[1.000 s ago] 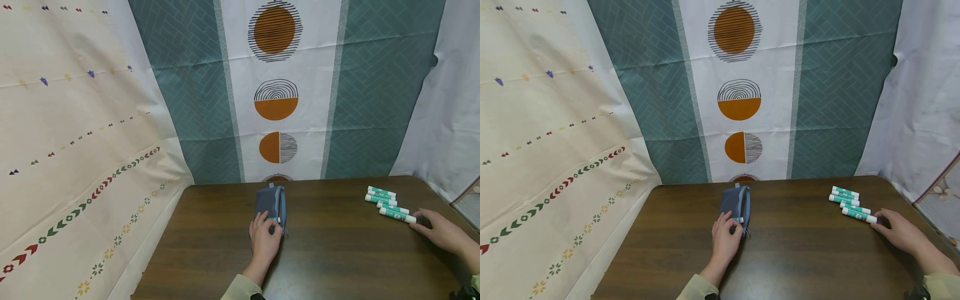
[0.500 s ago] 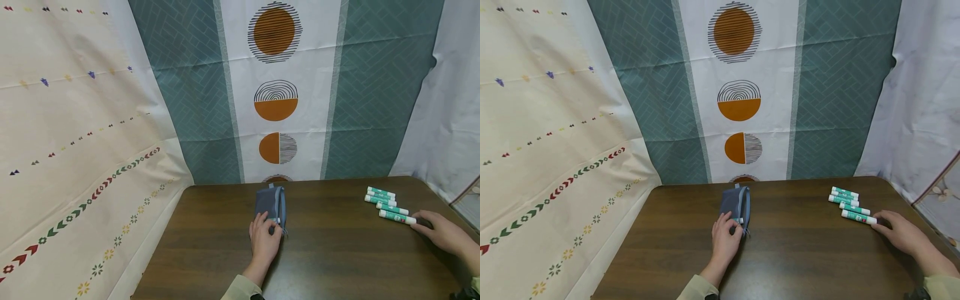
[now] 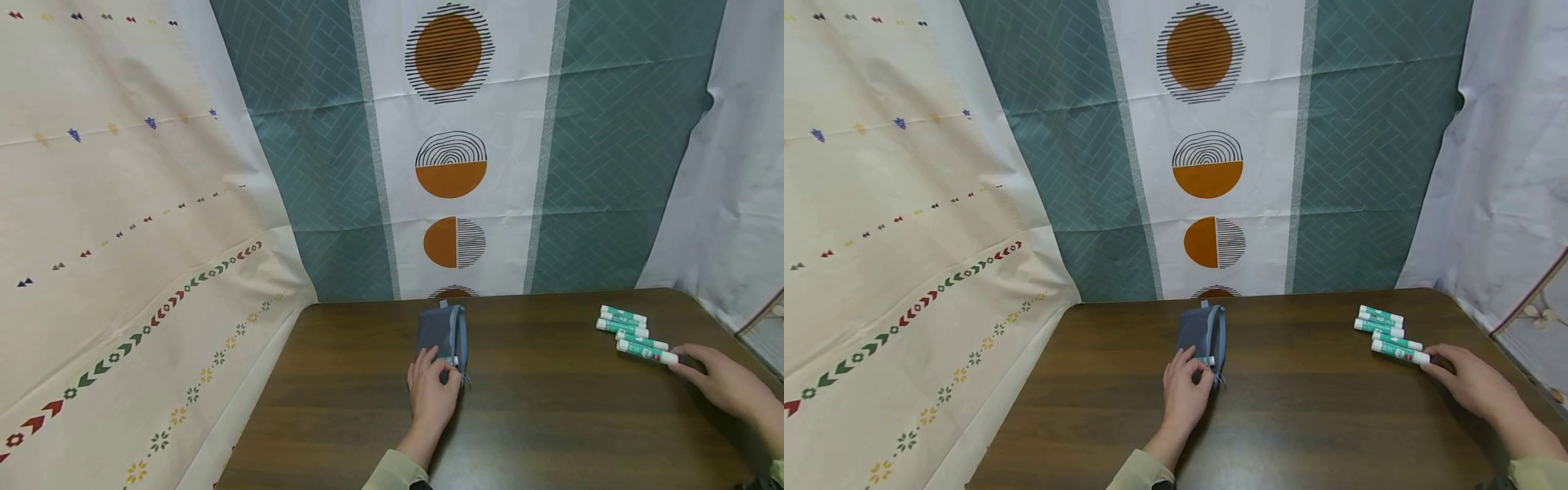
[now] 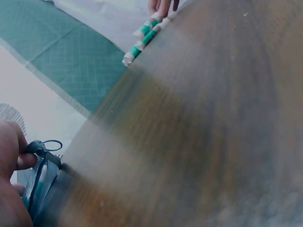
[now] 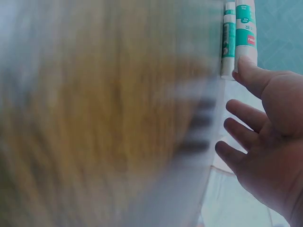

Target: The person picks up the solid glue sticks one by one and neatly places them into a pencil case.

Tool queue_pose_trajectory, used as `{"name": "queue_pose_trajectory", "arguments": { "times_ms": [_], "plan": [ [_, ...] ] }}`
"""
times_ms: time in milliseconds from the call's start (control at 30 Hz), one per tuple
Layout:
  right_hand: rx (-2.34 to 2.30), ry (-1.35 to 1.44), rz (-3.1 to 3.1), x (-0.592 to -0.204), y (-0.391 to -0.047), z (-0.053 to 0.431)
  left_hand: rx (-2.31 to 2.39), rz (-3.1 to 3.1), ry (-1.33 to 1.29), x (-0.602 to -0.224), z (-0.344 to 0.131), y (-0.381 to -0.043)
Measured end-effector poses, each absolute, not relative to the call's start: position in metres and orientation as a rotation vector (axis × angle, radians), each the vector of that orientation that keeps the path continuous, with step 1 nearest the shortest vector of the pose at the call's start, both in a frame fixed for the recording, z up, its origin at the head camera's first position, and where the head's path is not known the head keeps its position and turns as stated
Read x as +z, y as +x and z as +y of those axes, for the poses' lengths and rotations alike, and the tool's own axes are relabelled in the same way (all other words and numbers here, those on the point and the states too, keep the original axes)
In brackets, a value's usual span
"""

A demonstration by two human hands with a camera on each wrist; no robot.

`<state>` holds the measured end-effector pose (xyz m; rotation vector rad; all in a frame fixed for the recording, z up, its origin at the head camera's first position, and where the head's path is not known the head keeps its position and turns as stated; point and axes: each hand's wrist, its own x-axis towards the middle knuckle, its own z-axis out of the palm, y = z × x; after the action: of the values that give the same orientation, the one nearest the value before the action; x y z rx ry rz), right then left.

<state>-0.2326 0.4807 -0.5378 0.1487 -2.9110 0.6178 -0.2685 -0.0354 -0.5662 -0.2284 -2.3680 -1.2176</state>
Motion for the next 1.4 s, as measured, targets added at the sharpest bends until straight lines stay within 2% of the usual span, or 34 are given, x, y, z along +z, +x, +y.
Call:
{"name": "queue_pose_trajectory", "arguments": {
  "times_ms": [1400],
  "plan": [
    [0.619, 0.338, -2.735, -0.516, -0.25, 0.389, -1.235, -2.375, -0.228, -0.565, -0.035, -0.268]
  ]
}}
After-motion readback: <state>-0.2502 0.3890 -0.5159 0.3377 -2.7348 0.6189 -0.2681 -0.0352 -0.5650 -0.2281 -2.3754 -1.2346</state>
